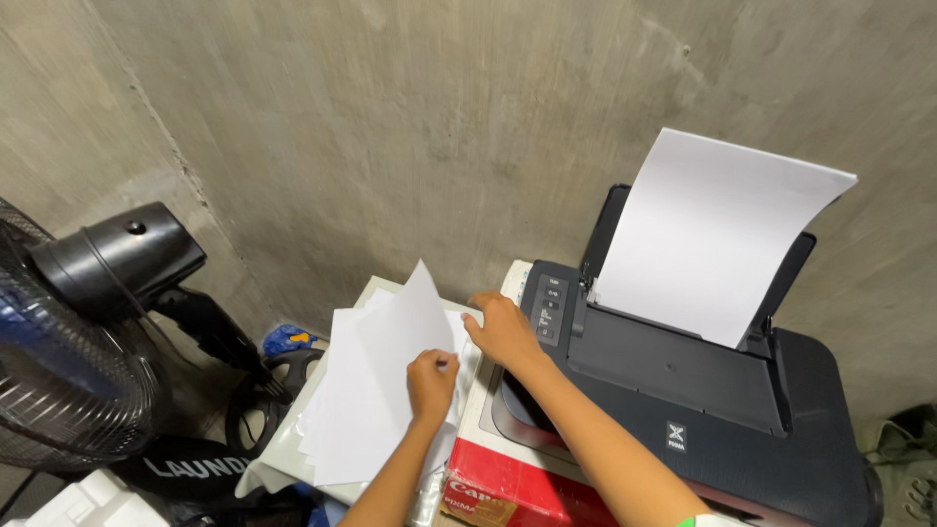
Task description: The person picks up sheets of paper one at a time from a stack beside a Canon printer and inserts each sheet into the rear paper feed, pressing the printer's control panel buttons between loads. Fed sheets are pulled back out and set on the side table as the loading cycle repeats.
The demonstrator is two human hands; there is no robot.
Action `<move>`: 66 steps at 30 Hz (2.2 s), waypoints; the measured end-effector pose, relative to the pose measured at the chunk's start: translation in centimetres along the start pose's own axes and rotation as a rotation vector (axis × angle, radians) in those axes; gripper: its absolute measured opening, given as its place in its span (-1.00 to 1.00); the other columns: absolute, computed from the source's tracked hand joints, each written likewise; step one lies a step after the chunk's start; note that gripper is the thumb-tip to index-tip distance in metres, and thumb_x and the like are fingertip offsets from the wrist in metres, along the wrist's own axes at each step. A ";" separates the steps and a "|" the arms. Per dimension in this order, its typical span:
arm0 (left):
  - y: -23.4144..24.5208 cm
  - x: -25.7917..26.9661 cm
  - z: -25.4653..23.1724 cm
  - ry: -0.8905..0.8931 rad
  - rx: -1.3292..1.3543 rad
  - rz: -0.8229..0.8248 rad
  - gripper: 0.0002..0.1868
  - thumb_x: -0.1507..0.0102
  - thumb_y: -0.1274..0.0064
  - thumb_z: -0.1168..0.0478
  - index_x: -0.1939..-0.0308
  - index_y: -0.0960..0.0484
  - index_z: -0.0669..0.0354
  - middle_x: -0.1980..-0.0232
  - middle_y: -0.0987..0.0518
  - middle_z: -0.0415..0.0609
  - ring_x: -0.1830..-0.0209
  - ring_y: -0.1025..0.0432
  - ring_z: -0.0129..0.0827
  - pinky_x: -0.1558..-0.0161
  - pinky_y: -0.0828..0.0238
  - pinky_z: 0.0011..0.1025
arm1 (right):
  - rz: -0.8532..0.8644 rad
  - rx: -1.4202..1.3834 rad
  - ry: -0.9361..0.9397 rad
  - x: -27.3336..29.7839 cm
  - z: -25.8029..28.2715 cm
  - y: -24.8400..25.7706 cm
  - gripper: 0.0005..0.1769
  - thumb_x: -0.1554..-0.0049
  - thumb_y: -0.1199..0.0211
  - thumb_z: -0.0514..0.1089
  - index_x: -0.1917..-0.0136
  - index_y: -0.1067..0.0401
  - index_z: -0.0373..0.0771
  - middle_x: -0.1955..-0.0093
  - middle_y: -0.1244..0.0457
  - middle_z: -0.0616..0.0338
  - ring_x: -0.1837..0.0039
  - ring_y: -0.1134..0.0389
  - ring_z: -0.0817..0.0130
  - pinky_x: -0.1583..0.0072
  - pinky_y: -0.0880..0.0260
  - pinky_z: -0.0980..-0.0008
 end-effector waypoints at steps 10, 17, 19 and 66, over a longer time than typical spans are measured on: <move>2.3 -0.6 -16.6 -0.456 0.210 0.004 -0.88 -0.21 -0.20 0.26 0.33 -0.68 0.26 0.20 -0.69 0.00 0.15 -0.56 -0.12 0.04 -0.44 -0.26 | -0.243 -0.262 -0.166 -4.9 -4.6 4.6 -0.66 0.02 -0.39 -0.10 0.03 -0.62 -0.37 0.16 -0.43 -0.20 0.05 -0.50 -0.02 -0.06 -0.47 0.18; -1.3 -6.0 -13.3 -0.295 0.041 -0.113 -0.42 -0.24 -0.26 0.28 -0.26 -0.39 0.43 -0.18 -0.44 0.41 -0.17 -0.34 0.27 -0.08 -0.33 -0.05 | -0.074 -0.524 -0.471 -0.9 -12.3 12.4 -0.57 -0.05 -0.38 -0.07 -0.09 -0.55 -0.41 0.07 -0.46 -0.13 0.07 -0.51 0.15 -0.01 -0.51 0.27; -3.2 -7.2 -12.0 -0.095 0.162 0.017 -0.33 -0.25 -0.24 0.26 -0.36 -0.28 0.42 -0.13 -0.48 0.32 -0.14 -0.38 0.12 -0.07 -0.35 -0.13 | -0.072 -0.599 -0.483 0.8 -14.5 14.2 -0.52 -0.05 -0.40 -0.04 -0.14 -0.51 -0.42 0.02 -0.45 -0.12 0.03 -0.52 0.18 -0.05 -0.51 0.31; -15.9 -11.5 -35.9 -0.328 0.424 0.406 -0.80 -0.28 -0.13 0.32 0.02 -0.68 0.23 0.10 -0.71 -0.11 0.08 -0.59 -0.47 -0.02 -0.48 -0.45 | -0.659 -0.333 -0.440 7.3 -27.5 34.8 -0.71 -0.10 -0.46 -0.07 0.22 -0.53 -0.35 0.30 -0.37 0.23 0.32 -0.31 0.51 0.22 -0.35 0.46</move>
Point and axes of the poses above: each hand's wrist, its own x-axis away from the middle knuckle, its own y-axis out of the back of the hand, z = x × y, the point moved 4 cm from there along -x, towards the middle knuckle
